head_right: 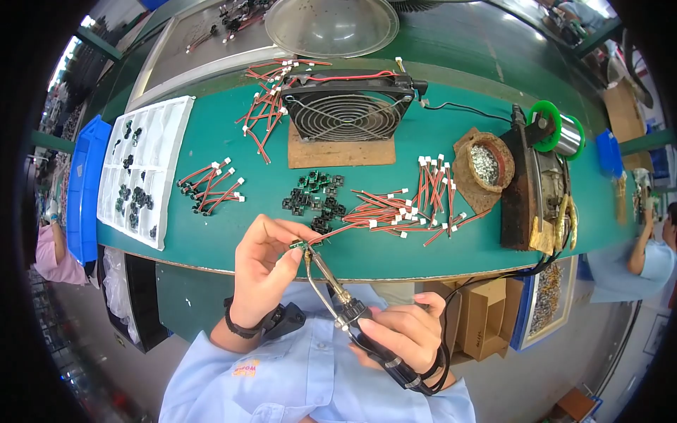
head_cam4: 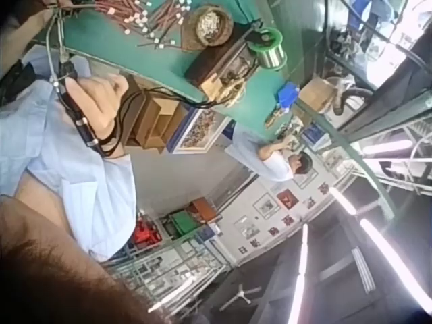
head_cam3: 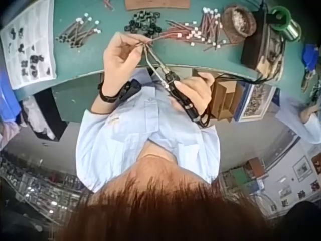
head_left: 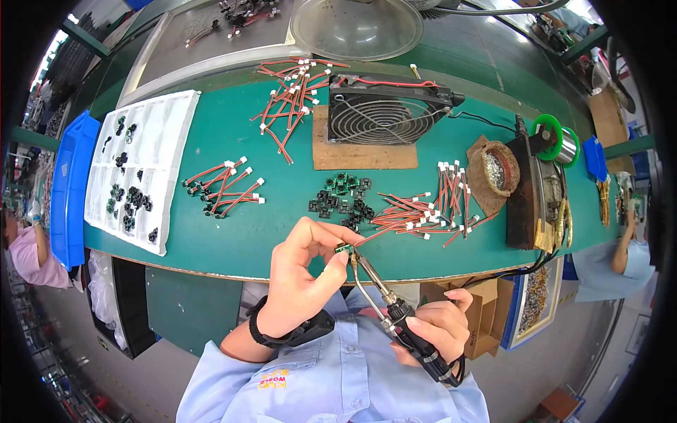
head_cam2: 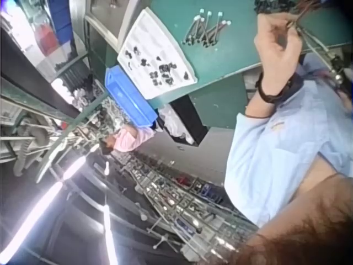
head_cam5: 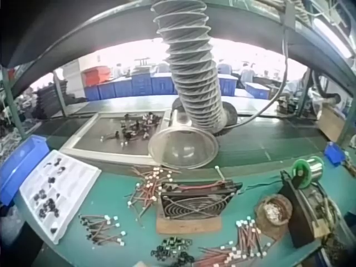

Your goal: The person solders wires to circuit boards using a soldering iron and then uses pliers to trim the excess wire. They repeat this process, joining a wire to a board and trimming it before setting the assembly aside.

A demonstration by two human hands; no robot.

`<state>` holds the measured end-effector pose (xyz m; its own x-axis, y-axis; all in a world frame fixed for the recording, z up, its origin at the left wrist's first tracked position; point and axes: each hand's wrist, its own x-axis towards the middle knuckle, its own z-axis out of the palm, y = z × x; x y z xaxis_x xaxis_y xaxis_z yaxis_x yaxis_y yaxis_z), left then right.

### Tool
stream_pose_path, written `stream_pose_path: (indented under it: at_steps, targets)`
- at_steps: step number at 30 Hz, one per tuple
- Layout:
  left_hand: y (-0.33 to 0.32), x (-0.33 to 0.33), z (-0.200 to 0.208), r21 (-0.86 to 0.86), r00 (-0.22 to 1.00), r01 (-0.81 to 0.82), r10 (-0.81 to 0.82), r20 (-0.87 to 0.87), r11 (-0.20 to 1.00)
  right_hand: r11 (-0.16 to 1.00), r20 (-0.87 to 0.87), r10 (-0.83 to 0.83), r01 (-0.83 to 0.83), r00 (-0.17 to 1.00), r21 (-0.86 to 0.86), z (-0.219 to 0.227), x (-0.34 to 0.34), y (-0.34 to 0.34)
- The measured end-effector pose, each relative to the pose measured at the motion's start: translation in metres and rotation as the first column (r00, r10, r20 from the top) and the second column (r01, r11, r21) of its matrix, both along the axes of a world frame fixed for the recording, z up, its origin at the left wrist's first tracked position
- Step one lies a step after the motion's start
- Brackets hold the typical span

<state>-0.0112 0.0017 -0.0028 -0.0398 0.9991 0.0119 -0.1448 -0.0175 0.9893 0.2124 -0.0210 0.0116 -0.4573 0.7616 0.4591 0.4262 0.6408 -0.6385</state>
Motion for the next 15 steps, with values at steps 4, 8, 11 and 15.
stream_pose_path:
  at_steps: [4,8,11,15]
  targets:
    - [-0.0001,0.0002,0.0011,0.003,0.999,0.001,0.0,-0.047,1.0,1.0,-0.003,0.001,-0.001,1.0,-0.007,-0.0006,0.0,0.0004]
    - [-0.0005,0.0,0.0031,0.004,0.998,0.0,0.0,-0.068,1.0,0.999,0.014,0.026,-0.027,1.0,0.043,-0.0038,0.0013,0.0007]
    - [-0.0012,0.0,0.0033,0.009,0.997,-0.005,0.005,-0.073,1.0,1.0,-0.021,0.013,-0.013,1.0,-0.007,0.0003,0.0002,0.0008]
    - [-0.0014,0.0008,0.0045,0.012,0.997,-0.006,0.007,-0.077,1.0,1.0,-0.027,0.014,-0.014,1.0,-0.009,0.0004,0.0001,0.0004]
